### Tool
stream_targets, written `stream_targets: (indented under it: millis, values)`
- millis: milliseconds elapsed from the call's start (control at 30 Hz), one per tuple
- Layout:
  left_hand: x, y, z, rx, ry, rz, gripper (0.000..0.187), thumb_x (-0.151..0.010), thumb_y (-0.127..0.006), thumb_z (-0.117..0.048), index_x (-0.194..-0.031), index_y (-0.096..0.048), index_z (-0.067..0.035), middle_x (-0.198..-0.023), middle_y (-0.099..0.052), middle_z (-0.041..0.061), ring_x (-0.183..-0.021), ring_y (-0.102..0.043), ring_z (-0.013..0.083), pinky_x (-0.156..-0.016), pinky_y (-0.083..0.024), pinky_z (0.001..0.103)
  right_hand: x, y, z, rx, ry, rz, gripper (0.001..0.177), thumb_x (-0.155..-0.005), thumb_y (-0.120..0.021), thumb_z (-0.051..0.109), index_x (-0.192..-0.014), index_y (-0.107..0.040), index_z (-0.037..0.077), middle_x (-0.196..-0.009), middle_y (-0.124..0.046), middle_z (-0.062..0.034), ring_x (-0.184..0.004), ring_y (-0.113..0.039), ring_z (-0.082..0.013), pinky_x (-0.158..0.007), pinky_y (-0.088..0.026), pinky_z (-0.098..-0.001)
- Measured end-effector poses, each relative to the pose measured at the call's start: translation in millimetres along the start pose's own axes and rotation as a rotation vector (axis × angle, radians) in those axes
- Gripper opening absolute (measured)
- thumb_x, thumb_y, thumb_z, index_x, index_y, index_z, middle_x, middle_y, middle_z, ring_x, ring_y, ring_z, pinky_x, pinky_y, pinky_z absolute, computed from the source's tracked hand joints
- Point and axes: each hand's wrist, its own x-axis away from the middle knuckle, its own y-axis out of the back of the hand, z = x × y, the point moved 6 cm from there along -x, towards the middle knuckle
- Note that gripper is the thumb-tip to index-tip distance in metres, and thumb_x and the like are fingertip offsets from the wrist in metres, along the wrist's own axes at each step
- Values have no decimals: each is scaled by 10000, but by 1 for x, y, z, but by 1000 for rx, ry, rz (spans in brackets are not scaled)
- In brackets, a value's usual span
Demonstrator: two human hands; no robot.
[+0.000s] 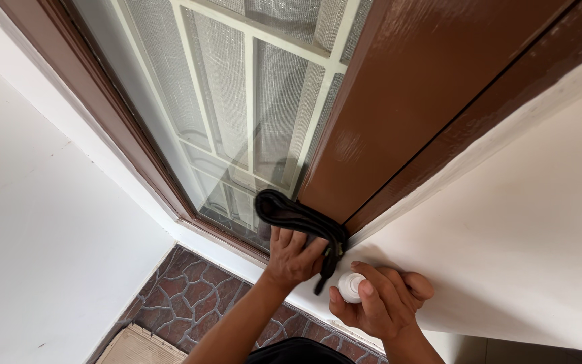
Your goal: The person sprays a cleaning solution onto a brown window frame and wipes it with a gray cloth. They fold the cloth to use a clean side and continue wiping the frame and the adjacent white wall area.
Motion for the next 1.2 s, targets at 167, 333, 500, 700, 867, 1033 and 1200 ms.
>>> stream_targets:
  millis: [167,333,500,700,867,1033,1200]
  values:
    - [21,-11,-4,57,183,-80,415,-946,-593,-136,-1297,-521,73,-1391,-407,384,-1320,-398,599,-1112,-308,758,2,-1,-3,11,10,12,659,-997,-650,389,-1521,-353,122,-893,-731,-23,-606,-589,-108,-823,-268,-354]
    - [55,-18,-1,88,201,37,431,-907,-633,-188,-1277,-561,23,-1353,-447,345,-1270,-417,578,-1065,-307,737,1,-3,-1,19,9,8,661,-990,-646,398,-1518,-354,128,-898,-732,-21,-603,-586,-108,-818,-266,-357]
    - [55,-20,1,-41,39,175,250,-970,-681,-233,-1219,-694,-209,-1304,-553,114,-1234,-495,351,-1039,-419,561,2,-5,1,25,6,30,681,-993,-635,406,-1532,-328,125,-916,-726,-23,-624,-603,-112,-822,-267,-366]
    - [24,-9,12,21,-85,82,195,-1005,-685,-332,-1182,-727,-261,-1307,-577,20,-1293,-506,254,-1061,-427,525,4,-9,2,28,-16,67,701,-996,-623,422,-1547,-302,131,-946,-731,-24,-661,-633,-117,-825,-272,-369]
    - [22,-14,12,89,125,-71,351,-943,-636,-215,-1256,-581,-66,-1318,-484,283,-1271,-429,520,-1066,-312,711,2,-14,0,51,-10,58,709,-992,-640,407,-1550,-300,132,-946,-729,-21,-665,-637,-118,-833,-268,-381]
    - [58,-29,12,71,193,-49,484,-903,-660,-180,-1326,-527,15,-1341,-453,368,-1260,-431,601,-1082,-300,757,4,-18,2,70,-6,80,721,-993,-642,408,-1557,-292,128,-951,-732,-26,-673,-644,-119,-841,-267,-385]
    - [102,-44,29,-1,144,173,167,-938,-709,-228,-1034,-604,-141,-1252,-514,195,-1217,-490,415,-1010,-429,598,4,-21,4,90,9,85,730,-987,-647,419,-1557,-301,122,-946,-737,-28,-657,-631,-122,-832,-262,-382]
